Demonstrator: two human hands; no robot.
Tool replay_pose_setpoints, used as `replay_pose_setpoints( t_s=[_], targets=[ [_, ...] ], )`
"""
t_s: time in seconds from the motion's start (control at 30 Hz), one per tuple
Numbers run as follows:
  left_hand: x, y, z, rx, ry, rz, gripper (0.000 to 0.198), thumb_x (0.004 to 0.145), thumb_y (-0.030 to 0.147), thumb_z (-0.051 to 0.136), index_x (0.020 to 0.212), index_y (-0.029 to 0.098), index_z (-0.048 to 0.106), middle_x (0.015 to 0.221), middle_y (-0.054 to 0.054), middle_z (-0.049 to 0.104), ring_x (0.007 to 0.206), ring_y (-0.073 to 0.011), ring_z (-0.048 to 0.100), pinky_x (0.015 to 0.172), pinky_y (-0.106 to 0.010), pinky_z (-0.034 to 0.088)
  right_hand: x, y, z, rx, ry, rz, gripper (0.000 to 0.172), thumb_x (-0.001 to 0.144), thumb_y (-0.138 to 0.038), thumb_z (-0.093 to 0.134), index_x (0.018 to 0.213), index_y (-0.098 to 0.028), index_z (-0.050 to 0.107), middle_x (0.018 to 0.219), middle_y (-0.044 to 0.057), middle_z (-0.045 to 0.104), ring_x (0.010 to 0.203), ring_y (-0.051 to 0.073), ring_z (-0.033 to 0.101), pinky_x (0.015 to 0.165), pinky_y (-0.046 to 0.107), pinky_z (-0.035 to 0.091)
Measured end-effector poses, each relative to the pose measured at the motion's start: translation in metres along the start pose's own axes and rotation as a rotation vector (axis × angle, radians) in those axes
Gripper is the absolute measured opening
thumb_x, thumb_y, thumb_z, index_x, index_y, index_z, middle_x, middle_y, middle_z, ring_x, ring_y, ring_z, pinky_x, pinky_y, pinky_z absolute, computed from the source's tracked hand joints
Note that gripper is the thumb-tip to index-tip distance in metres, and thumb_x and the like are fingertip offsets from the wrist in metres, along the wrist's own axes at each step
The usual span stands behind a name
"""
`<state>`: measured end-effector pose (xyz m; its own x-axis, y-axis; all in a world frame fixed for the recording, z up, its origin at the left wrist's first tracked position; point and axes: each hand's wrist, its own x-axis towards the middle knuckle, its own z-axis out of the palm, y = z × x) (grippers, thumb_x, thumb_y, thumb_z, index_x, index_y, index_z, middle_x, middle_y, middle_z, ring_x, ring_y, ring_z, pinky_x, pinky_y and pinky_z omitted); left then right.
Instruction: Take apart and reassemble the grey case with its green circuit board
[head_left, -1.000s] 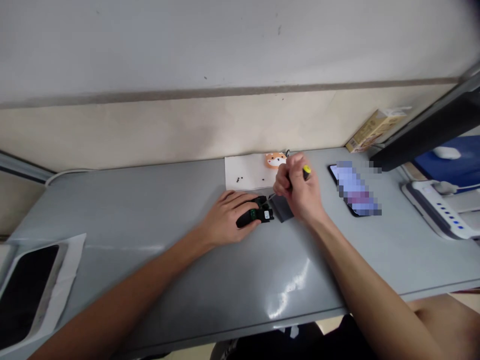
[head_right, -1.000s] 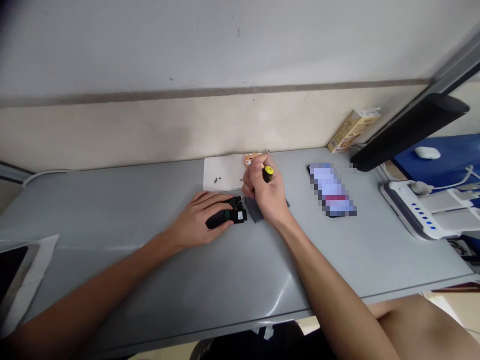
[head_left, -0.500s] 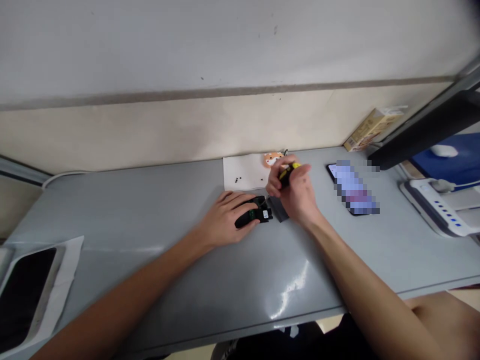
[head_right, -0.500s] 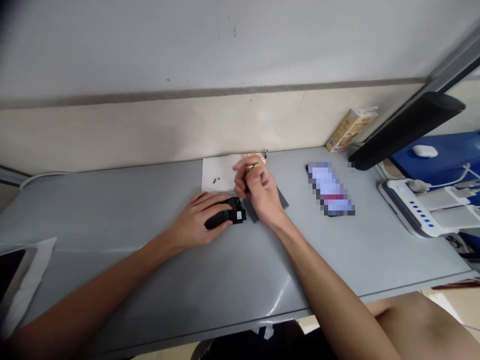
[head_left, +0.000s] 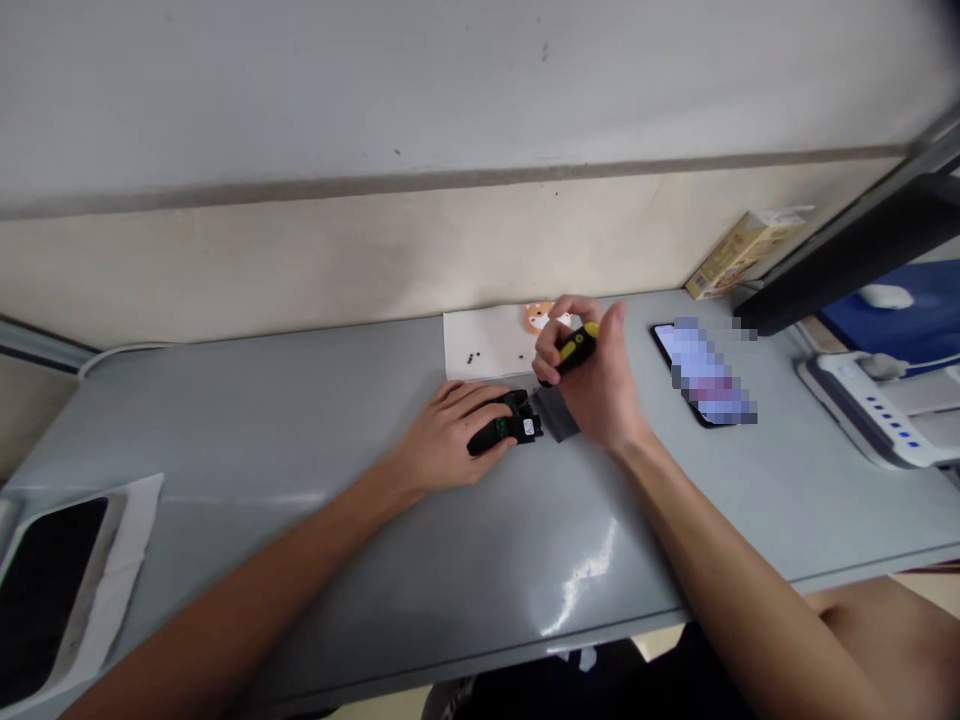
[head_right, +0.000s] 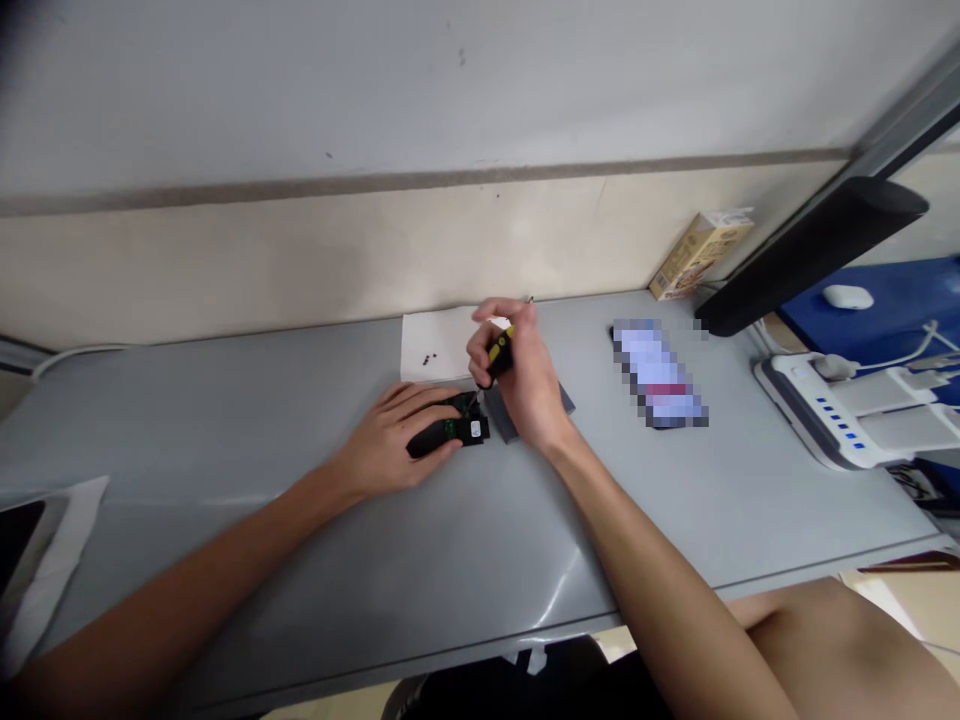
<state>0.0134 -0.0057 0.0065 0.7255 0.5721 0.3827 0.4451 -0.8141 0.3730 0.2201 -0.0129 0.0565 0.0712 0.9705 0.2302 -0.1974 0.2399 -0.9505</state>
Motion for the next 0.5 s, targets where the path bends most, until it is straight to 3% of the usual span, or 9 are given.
replay_pose_setpoints(
  t_s=[0.1, 0.2, 0.27, 0.37, 0.43, 0.5],
  targets=[
    [0.000, 0.000, 0.000, 0.003, 0.009, 0.009, 0.023, 0.095, 0.032, 0.065, 0.116, 0.024, 0.069, 0.134, -0.007, 0.069, 0.123, -0.0249, 0.065, 0.108, -0.045, 0.047, 0.000, -0.003, -0.002, 0.030, -0.035, 0.009, 0.043, 0.098, -0.069, 0.040, 0.097, -0.028, 0.055, 0.082, 0.001, 0.050, 0.069, 0.016, 0.055, 0.065, 0.033, 0.052],
    [0.000, -0.001, 0.001, -0.001, 0.008, 0.013, 0.024, 0.095, 0.032, 0.065, 0.117, 0.024, 0.069, 0.135, -0.007, 0.069, 0.123, -0.0251, 0.065, 0.107, -0.045, 0.048, -0.002, 0.003, -0.005, 0.059, -0.025, -0.024, 0.039, 0.094, -0.062, 0.057, 0.083, -0.025, 0.048, 0.095, 0.003, 0.056, 0.078, 0.015, 0.062, 0.070, 0.033, 0.054],
    [0.000, -0.001, 0.000, -0.003, 0.005, 0.010, 0.024, 0.095, 0.032, 0.065, 0.118, 0.025, 0.069, 0.135, -0.008, 0.069, 0.124, -0.0251, 0.065, 0.108, -0.045, 0.048, -0.003, 0.008, -0.005, 0.046, -0.005, -0.017, 0.044, 0.090, -0.061, 0.065, 0.080, -0.025, 0.041, 0.088, 0.000, 0.056, 0.064, 0.011, 0.057, 0.061, 0.030, 0.050],
    [0.000, 0.000, 0.000, 0.002, -0.003, 0.002, 0.024, 0.095, 0.032, 0.065, 0.118, 0.025, 0.069, 0.135, -0.007, 0.069, 0.124, -0.0250, 0.065, 0.109, -0.045, 0.047, -0.004, 0.011, -0.002, 0.051, 0.004, -0.005, 0.049, 0.088, -0.069, 0.063, 0.079, -0.026, 0.040, 0.066, -0.006, 0.042, 0.048, 0.009, 0.039, 0.049, 0.027, 0.039],
    [0.000, 0.000, 0.000, 0.004, 0.001, 0.003, 0.024, 0.095, 0.032, 0.065, 0.118, 0.024, 0.069, 0.135, -0.007, 0.069, 0.124, -0.0251, 0.065, 0.109, -0.045, 0.047, -0.003, 0.007, 0.002, 0.094, -0.012, 0.009, 0.050, 0.092, -0.076, 0.047, 0.084, -0.027, 0.047, 0.065, -0.005, 0.039, 0.050, 0.011, 0.038, 0.051, 0.029, 0.041],
    [0.000, 0.000, 0.001, 0.007, 0.009, 0.014, 0.023, 0.096, 0.032, 0.065, 0.117, 0.023, 0.070, 0.134, -0.008, 0.069, 0.123, -0.0250, 0.065, 0.108, -0.045, 0.047, -0.002, 0.002, 0.004, 0.149, -0.024, 0.027, 0.051, 0.095, -0.075, 0.040, 0.092, -0.027, 0.056, 0.070, -0.002, 0.045, 0.056, 0.013, 0.045, 0.056, 0.032, 0.047]
  ],
)
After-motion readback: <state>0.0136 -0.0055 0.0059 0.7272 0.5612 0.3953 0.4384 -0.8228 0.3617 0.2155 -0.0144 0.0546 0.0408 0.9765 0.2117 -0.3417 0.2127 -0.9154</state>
